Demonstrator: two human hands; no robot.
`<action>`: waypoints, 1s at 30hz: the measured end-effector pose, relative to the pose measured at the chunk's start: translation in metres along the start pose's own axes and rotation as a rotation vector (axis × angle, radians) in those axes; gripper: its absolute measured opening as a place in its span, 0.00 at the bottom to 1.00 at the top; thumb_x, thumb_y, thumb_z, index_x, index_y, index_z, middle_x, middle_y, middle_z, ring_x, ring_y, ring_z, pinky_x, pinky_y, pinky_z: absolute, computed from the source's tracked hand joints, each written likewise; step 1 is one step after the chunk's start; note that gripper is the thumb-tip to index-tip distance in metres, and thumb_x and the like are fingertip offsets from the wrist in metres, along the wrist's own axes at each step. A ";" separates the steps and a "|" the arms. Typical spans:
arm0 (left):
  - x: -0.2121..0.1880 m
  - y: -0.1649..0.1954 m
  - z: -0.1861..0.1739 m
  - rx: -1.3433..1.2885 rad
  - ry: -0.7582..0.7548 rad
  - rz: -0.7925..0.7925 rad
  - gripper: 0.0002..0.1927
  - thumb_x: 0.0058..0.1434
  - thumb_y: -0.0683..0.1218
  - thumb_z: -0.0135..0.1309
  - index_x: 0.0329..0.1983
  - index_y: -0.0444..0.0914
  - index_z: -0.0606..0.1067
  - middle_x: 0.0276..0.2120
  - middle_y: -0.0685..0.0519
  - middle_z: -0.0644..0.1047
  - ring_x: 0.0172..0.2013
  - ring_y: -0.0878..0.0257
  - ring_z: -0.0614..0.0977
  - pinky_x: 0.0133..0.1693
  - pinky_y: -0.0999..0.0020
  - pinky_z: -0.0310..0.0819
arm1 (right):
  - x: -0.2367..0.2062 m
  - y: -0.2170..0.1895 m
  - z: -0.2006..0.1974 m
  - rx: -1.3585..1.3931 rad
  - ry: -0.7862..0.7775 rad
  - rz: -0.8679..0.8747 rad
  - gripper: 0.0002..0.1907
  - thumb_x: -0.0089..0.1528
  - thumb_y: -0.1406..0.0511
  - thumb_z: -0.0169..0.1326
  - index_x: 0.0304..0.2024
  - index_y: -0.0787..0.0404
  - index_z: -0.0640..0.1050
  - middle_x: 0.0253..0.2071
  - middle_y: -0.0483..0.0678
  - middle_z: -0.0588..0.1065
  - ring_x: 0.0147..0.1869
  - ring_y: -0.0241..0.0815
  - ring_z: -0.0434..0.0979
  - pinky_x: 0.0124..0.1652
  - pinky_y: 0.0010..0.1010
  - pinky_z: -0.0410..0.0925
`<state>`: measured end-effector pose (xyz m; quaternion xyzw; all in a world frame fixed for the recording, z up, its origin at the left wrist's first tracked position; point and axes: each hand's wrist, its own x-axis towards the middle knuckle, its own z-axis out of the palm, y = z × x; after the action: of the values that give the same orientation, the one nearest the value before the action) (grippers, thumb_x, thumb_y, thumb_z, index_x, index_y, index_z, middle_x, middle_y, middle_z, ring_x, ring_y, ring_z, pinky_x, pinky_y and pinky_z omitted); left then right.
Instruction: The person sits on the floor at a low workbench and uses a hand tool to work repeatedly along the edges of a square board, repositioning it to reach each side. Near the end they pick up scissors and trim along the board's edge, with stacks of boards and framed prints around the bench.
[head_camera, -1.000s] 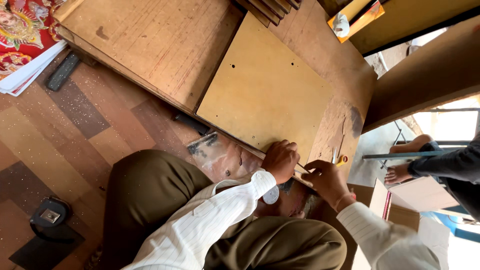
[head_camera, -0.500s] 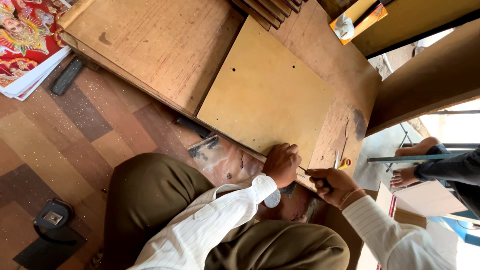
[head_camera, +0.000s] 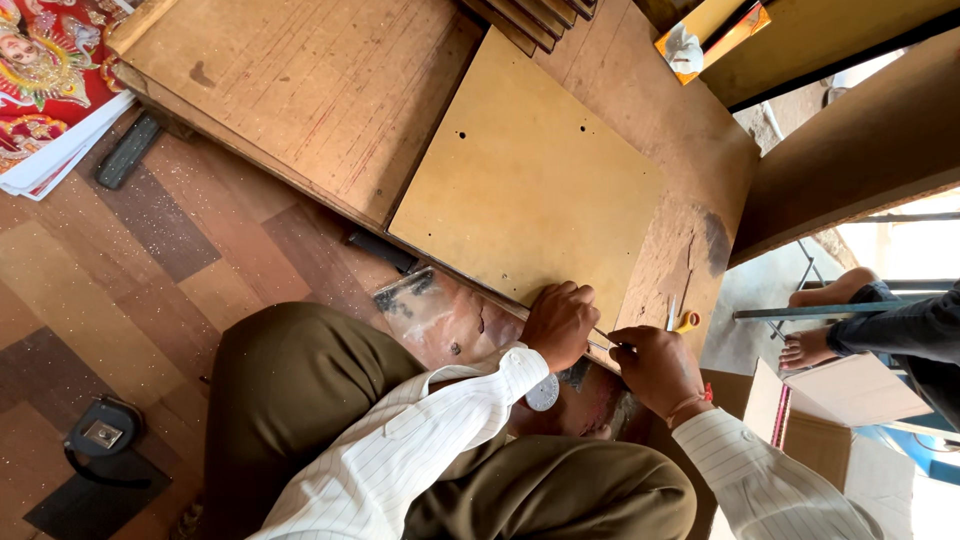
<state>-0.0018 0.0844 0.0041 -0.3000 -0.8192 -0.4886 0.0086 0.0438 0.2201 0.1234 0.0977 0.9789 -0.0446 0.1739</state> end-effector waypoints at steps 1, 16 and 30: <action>0.000 0.000 0.000 -0.001 -0.011 -0.007 0.06 0.48 0.34 0.55 0.24 0.36 0.80 0.34 0.48 0.76 0.42 0.53 0.77 0.51 0.57 0.70 | -0.002 -0.002 -0.001 -0.067 0.000 -0.001 0.12 0.58 0.62 0.60 0.43 0.51 0.86 0.38 0.53 0.83 0.42 0.54 0.83 0.45 0.40 0.75; 0.003 -0.001 0.007 -0.004 -0.026 -0.025 0.06 0.47 0.33 0.53 0.24 0.34 0.79 0.34 0.46 0.76 0.43 0.51 0.77 0.50 0.56 0.70 | 0.010 0.006 0.004 0.041 0.025 -0.108 0.10 0.57 0.67 0.58 0.40 0.58 0.85 0.35 0.54 0.83 0.37 0.53 0.85 0.42 0.38 0.76; 0.001 0.001 0.006 0.010 0.005 0.004 0.05 0.48 0.34 0.54 0.24 0.34 0.79 0.34 0.46 0.76 0.42 0.51 0.77 0.50 0.56 0.70 | 0.043 0.085 0.037 1.311 -0.346 0.831 0.11 0.63 0.68 0.58 0.45 0.68 0.80 0.32 0.51 0.80 0.22 0.31 0.65 0.17 0.20 0.54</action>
<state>-0.0004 0.0897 0.0025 -0.3001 -0.8212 -0.4852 0.0132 0.0339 0.3058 0.0692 0.5291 0.5958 -0.5575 0.2329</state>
